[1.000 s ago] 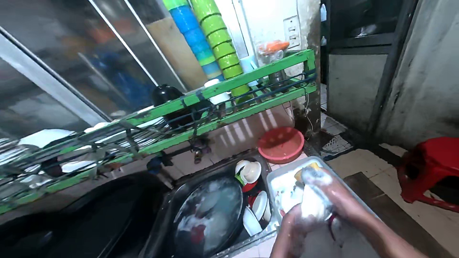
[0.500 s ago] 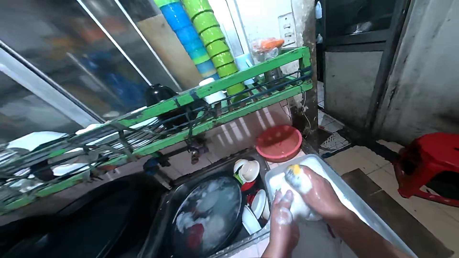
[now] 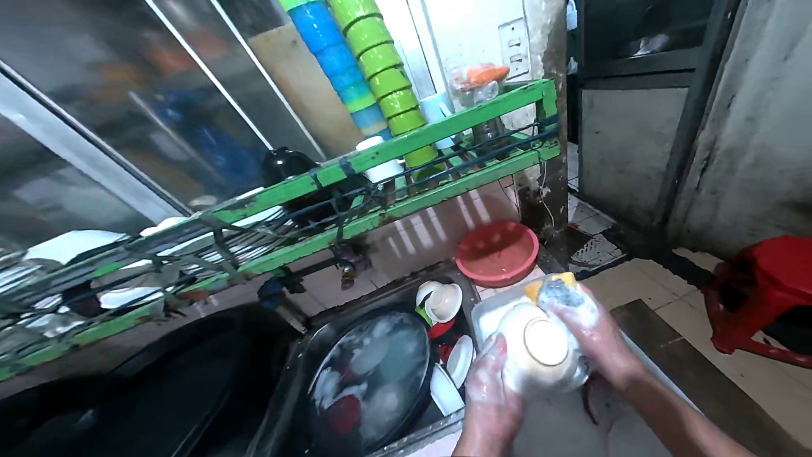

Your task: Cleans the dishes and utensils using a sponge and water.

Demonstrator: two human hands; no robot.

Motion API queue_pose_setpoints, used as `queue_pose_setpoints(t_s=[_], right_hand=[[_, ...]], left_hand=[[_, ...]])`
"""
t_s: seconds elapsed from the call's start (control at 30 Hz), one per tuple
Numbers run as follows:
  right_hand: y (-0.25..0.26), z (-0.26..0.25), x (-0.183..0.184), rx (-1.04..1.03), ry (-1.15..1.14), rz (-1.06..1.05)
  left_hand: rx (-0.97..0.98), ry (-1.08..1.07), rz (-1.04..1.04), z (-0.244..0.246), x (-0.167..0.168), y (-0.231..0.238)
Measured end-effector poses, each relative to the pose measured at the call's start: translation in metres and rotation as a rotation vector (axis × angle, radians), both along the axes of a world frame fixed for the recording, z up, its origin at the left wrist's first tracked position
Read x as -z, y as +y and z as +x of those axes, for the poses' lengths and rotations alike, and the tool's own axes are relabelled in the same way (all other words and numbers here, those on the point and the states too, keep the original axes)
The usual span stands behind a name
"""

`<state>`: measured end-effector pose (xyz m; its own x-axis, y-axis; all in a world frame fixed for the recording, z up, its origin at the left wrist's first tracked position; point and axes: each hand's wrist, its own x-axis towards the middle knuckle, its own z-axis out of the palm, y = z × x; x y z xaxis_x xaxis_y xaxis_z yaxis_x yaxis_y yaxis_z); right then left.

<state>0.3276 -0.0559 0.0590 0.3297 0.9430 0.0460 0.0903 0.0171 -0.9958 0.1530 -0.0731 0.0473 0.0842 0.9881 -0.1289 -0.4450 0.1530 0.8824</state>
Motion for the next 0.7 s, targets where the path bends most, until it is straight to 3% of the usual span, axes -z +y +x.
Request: queue_pose_setpoints(t_s=[0.07,0.13,0.23,0.33,0.43,0.5,0.57,0.6,0.7], right_hand=[[-0.006,-0.003,-0.005,-0.019,-0.232,0.069],[-0.011,-0.005,-0.006,-0.041,-0.278,0.136],[-0.002,0.005,-0.007,-0.168,0.101,0.083],[0.004,0.011,-0.016,-0.103,0.34,0.011],[-0.006,0.004,-0.03,0.018,0.08,0.093],[-0.014,-0.009,-0.033,-0.028,-0.264,0.255],[-0.016,-0.023,-0.017,-0.072,-0.497,0.421],[-0.016,-0.029,-0.01,-0.083,-0.439,0.4],[-0.009,-0.024,0.0,-0.082,0.167,0.063]], left_hand=[[0.037,0.055,0.037,0.0,-0.011,0.001],[0.087,0.205,0.084,0.0,-0.024,0.0],[0.15,0.326,0.218,-0.002,-0.026,-0.006],[0.124,0.274,0.31,-0.004,-0.019,-0.007],[0.12,0.146,0.232,-0.001,0.006,0.005],[0.201,-0.07,0.072,0.009,0.014,0.013],[0.138,-0.166,-0.053,0.024,0.01,0.01],[0.069,-0.199,-0.084,0.028,0.011,0.013],[-0.018,-0.07,0.08,0.022,0.02,0.03]])
